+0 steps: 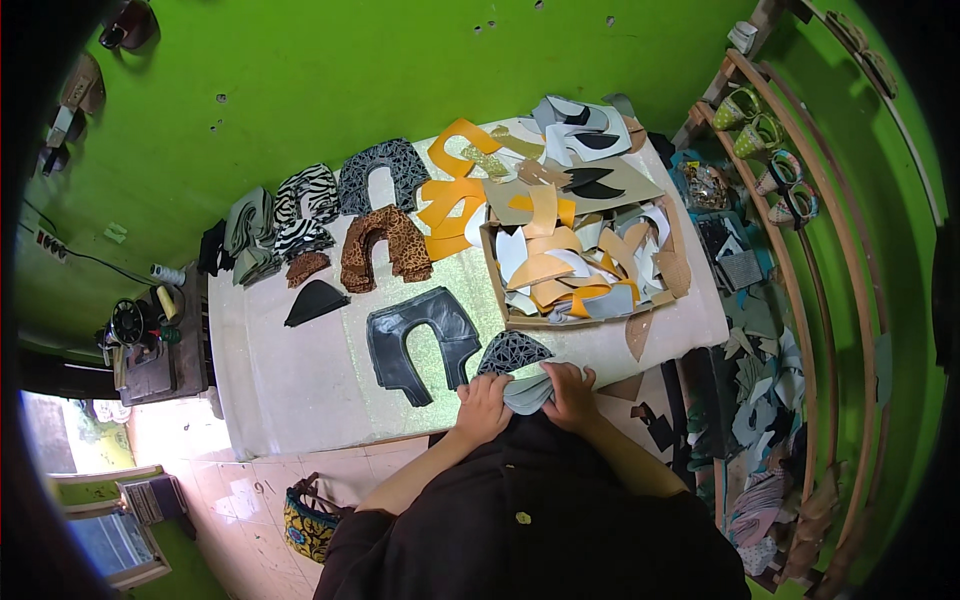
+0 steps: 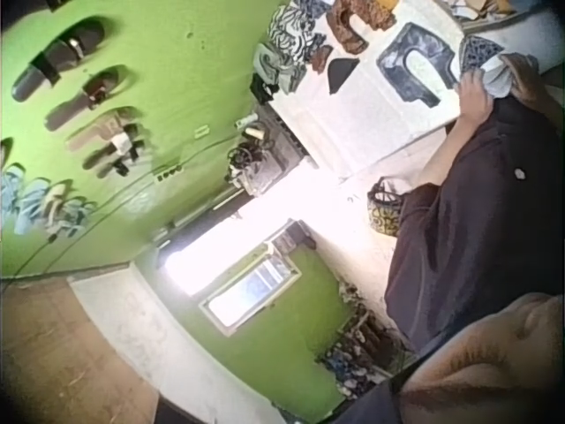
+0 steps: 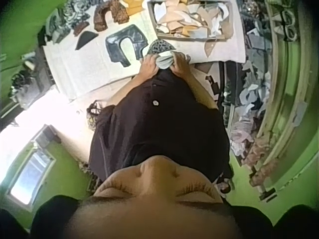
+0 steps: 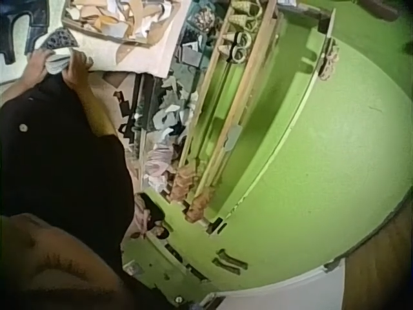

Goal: The recorder is sorting and matching various cut shoe upper components on a workbench.

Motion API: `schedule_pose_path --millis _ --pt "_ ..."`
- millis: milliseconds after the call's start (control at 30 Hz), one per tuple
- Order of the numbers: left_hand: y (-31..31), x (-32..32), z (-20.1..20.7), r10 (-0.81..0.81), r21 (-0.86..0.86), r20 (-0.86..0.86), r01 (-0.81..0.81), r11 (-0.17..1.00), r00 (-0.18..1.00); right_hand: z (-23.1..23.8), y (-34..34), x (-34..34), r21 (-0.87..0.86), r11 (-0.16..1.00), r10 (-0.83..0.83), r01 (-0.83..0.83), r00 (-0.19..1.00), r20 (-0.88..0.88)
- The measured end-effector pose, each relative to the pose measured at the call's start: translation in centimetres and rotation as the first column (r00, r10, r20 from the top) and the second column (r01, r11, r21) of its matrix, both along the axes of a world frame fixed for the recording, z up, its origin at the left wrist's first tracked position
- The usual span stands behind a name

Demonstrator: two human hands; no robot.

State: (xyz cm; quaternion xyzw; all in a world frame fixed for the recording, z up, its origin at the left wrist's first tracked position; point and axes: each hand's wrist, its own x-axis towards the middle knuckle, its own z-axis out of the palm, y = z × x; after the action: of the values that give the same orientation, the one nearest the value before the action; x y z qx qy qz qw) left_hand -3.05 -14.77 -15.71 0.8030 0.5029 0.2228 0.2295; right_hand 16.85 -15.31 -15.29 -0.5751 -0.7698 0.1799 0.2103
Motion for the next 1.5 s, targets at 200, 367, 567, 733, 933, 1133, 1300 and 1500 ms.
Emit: schedule_pose_path --millis 200,367,567,733,933,1133,1300,1500 --pt "0.0 -0.4 -0.7 0.015 0.075 0.009 -0.016 0.997 1.000 -1.5 -0.4 0.3 0.070 0.997 0.033 -0.036 0.998 0.044" --pt "0.1 -0.4 -0.2 0.048 0.114 -0.063 -0.040 0.993 0.997 -1.1 0.0 -0.1 0.091 0.996 0.002 -0.014 0.991 0.135" --pt "1.1 -1.4 1.4 0.056 0.019 0.059 -0.057 0.998 0.997 0.8 1.3 0.0 -0.054 0.998 -0.016 0.011 0.995 -0.093" --pt "4.3 -0.9 5.0 0.249 -0.076 -0.105 -0.257 0.963 0.963 2.3 4.8 -0.4 -0.348 0.913 -0.295 0.211 0.932 -0.209" --pt "4.9 0.0 3.7 0.218 -0.076 -0.269 -0.246 0.966 0.938 0.9 5.9 -1.3 -0.189 0.957 -0.201 0.222 0.972 0.124" --pt "4.4 0.2 3.6 0.243 -0.023 -0.308 -0.263 0.965 0.920 1.5 6.7 -1.4 -0.201 0.970 -0.111 0.140 0.983 0.148" --pt "3.8 -0.1 4.2 0.156 0.055 -0.032 -0.154 0.986 0.987 1.8 5.7 -0.3 -0.361 0.933 -0.043 -0.005 0.991 -0.125" --pt "4.3 -0.4 2.2 -0.074 -0.048 0.151 0.082 0.995 0.986 1.5 4.0 0.6 -0.006 0.982 0.189 -0.189 0.982 0.023"
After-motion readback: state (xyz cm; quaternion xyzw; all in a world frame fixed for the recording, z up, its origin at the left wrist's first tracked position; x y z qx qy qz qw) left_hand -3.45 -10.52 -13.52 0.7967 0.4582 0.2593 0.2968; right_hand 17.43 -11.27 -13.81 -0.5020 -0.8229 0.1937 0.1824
